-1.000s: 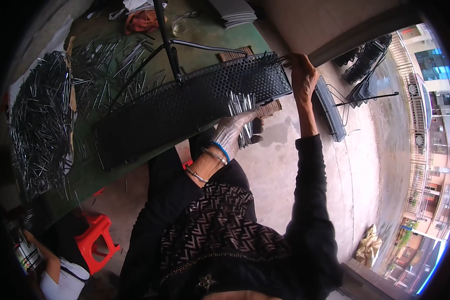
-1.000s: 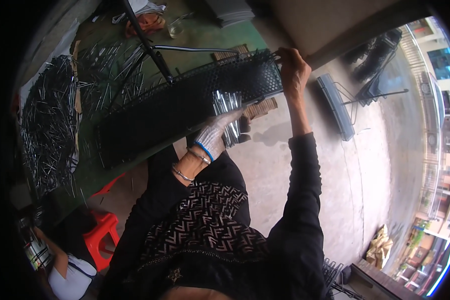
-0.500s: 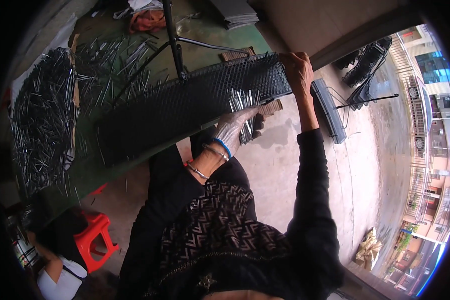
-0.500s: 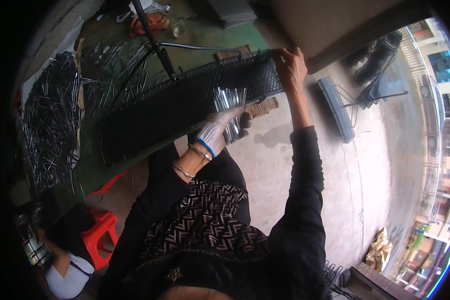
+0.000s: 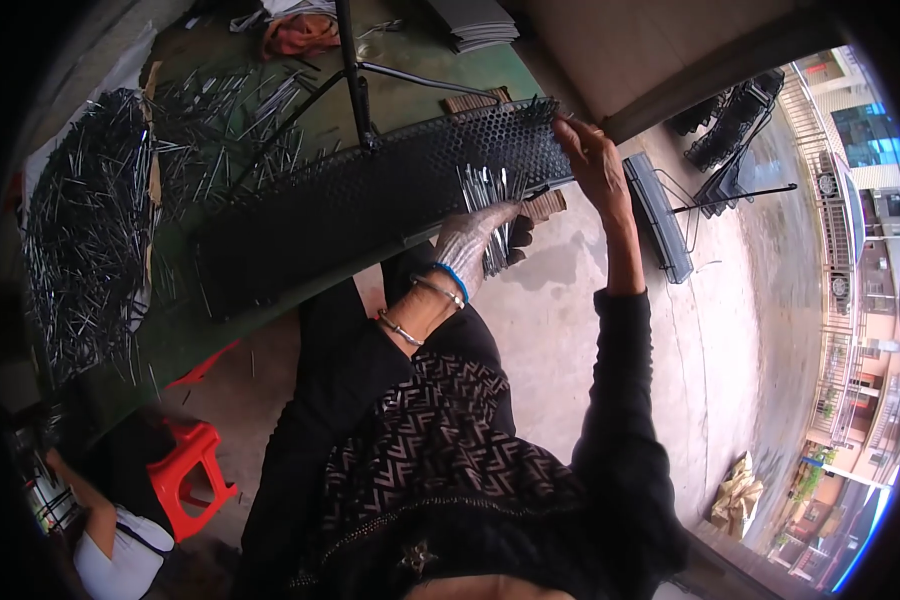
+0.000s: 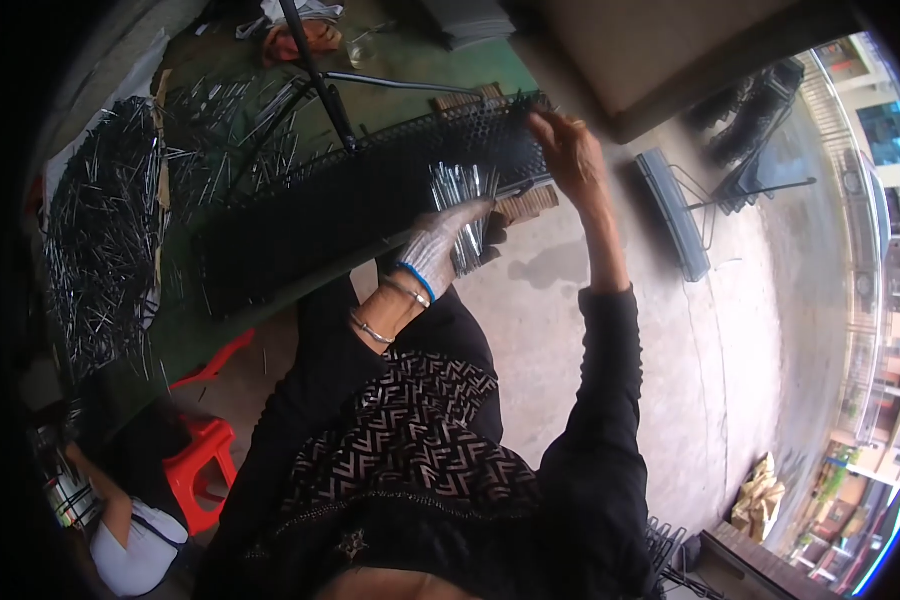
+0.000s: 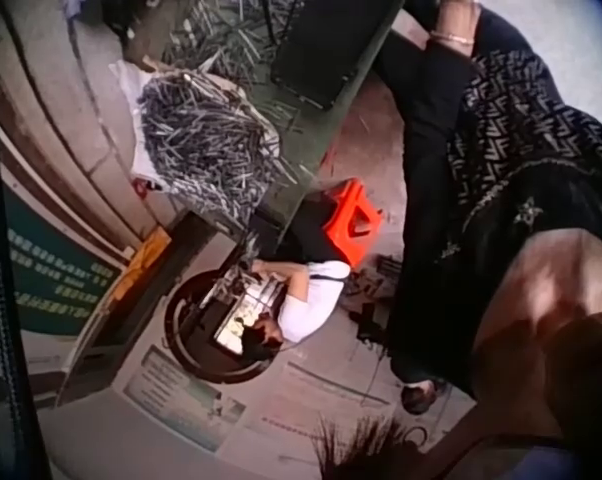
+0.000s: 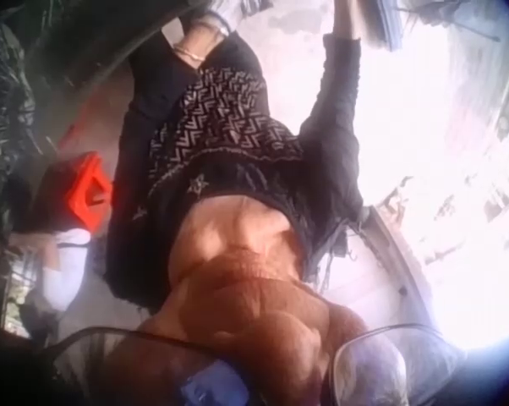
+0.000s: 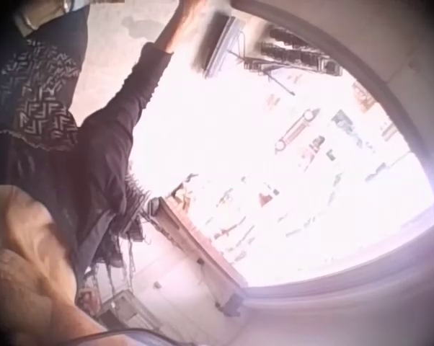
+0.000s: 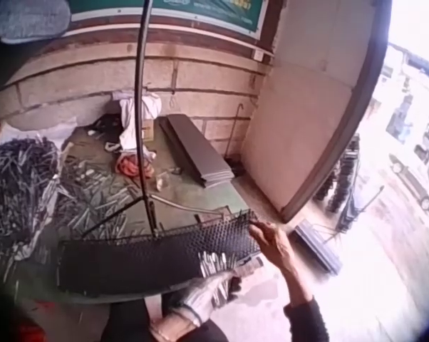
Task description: Inserting thin metal wires into a mesh-like frame.
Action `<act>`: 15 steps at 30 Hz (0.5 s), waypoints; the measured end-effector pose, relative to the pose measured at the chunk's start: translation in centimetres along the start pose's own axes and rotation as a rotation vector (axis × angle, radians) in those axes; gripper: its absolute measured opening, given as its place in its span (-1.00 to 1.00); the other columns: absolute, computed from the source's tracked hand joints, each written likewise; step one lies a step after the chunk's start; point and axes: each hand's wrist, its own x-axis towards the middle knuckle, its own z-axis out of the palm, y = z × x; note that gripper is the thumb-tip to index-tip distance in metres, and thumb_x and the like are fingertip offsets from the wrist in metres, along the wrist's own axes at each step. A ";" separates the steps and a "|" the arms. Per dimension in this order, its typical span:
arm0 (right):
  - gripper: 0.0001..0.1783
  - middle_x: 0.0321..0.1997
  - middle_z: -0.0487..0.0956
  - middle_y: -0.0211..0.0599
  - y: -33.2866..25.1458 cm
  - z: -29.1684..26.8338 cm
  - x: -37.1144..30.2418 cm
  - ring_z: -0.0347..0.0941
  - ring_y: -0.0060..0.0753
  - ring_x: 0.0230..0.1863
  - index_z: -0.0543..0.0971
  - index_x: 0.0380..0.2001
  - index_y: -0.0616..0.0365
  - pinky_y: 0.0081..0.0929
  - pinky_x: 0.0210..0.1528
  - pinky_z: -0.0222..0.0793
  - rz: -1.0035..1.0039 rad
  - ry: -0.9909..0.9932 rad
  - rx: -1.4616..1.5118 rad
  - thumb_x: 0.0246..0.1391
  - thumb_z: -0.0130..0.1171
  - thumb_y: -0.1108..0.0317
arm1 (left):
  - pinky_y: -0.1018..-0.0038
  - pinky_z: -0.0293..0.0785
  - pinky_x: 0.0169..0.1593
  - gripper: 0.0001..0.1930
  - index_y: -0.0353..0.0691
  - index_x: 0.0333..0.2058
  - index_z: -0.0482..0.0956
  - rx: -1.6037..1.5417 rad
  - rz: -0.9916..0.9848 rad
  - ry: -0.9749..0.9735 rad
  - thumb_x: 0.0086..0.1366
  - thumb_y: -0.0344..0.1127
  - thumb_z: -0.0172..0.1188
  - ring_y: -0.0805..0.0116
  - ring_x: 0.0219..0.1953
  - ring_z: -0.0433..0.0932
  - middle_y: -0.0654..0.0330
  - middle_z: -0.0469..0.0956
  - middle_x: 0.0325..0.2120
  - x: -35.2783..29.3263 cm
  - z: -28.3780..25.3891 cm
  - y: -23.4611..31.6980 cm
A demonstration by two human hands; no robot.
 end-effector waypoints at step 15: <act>-0.71 -0.39 0.57 -0.31 -1.5 0.0 -4.8 0.52 -0.56 -0.40 0.54 -0.23 0.34 -0.62 -0.35 0.43 0.196 -0.430 0.701 0.13 0.18 0.29 | 0.48 0.55 -0.36 -0.75 -0.24 -0.25 0.61 0.140 -0.046 0.076 0.23 -0.19 0.18 0.38 -0.41 0.63 0.19 0.63 -0.42 0.4 0.2 -0.3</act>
